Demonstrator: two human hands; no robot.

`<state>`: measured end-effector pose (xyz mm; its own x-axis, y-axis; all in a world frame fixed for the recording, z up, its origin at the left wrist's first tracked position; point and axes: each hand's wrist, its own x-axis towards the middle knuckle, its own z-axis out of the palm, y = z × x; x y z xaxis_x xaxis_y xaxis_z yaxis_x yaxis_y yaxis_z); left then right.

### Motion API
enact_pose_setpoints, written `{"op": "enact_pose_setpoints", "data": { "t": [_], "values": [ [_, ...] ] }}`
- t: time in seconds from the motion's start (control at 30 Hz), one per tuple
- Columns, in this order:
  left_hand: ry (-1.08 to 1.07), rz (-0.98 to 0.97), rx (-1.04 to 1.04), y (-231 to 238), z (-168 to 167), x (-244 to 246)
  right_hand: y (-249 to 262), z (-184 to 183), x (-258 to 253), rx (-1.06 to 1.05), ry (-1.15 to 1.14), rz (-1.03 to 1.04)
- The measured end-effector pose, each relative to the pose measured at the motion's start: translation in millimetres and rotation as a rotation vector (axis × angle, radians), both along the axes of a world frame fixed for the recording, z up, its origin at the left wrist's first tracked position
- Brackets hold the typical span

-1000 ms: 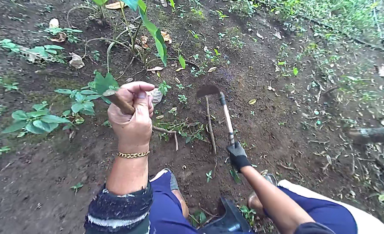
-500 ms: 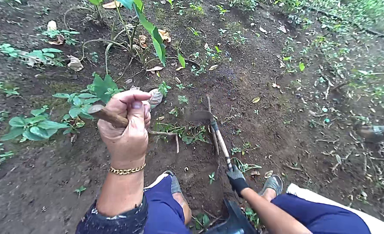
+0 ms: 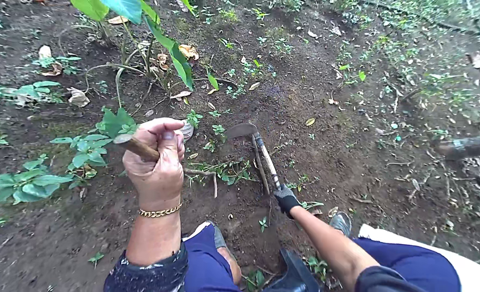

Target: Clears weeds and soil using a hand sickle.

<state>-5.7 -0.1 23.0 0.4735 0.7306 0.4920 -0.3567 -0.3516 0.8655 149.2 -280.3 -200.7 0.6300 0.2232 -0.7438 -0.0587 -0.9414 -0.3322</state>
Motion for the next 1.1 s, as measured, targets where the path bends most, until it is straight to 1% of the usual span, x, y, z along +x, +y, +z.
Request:
{"op": "enact_pose_setpoints", "data": {
  "t": [0.07,0.13,0.2,0.23,0.33,0.37,0.47,0.53,0.6,0.67,0.73,0.8,0.93,1.0,1.1],
  "values": [
    [0.004,-0.023,0.032,-5,-1,4,10,21,15,0.027,-0.083,-0.02],
    [0.006,-0.052,0.053,-14,-3,7,28,38,18,0.05,-0.153,-0.106],
    [0.013,-0.07,0.07,-21,-4,11,43,40,18,0.045,-0.178,-0.186],
    [0.007,-0.077,0.069,-23,-4,12,43,36,19,0.023,-0.18,-0.18],
    [-0.003,-0.069,0.048,-19,-5,12,16,24,34,-0.13,-0.139,-0.011],
    [0.002,-0.06,0.045,-14,-5,10,7,28,42,-0.159,-0.131,0.019],
    [0.021,-0.017,0.029,-6,-3,1,2,63,64,-0.157,-0.184,0.08],
    [0.01,-0.016,0.021,-4,-2,-5,14,77,60,-0.107,-0.225,0.03],
    [-0.008,-0.013,0.012,-2,-1,-6,35,76,52,-0.002,-0.27,-0.094],
    [-0.019,-0.021,0.003,-2,-2,-6,45,61,38,0.031,-0.253,-0.139],
    [-0.015,-0.023,-0.006,0,-2,-6,36,41,32,-0.059,-0.193,-0.059],
    [-0.002,-0.007,-0.016,3,-1,-7,15,40,36,-0.158,-0.149,0.035],
    [-0.015,0.003,-0.01,6,-5,-9,-22,100,60,-0.243,-0.185,0.156],
    [-0.01,-0.001,-0.009,5,-5,-10,-46,123,64,-0.233,-0.229,0.154],
    [0.023,-0.012,-0.003,0,-3,-8,-84,159,64,-0.252,-0.231,0.147]
  ]
}}
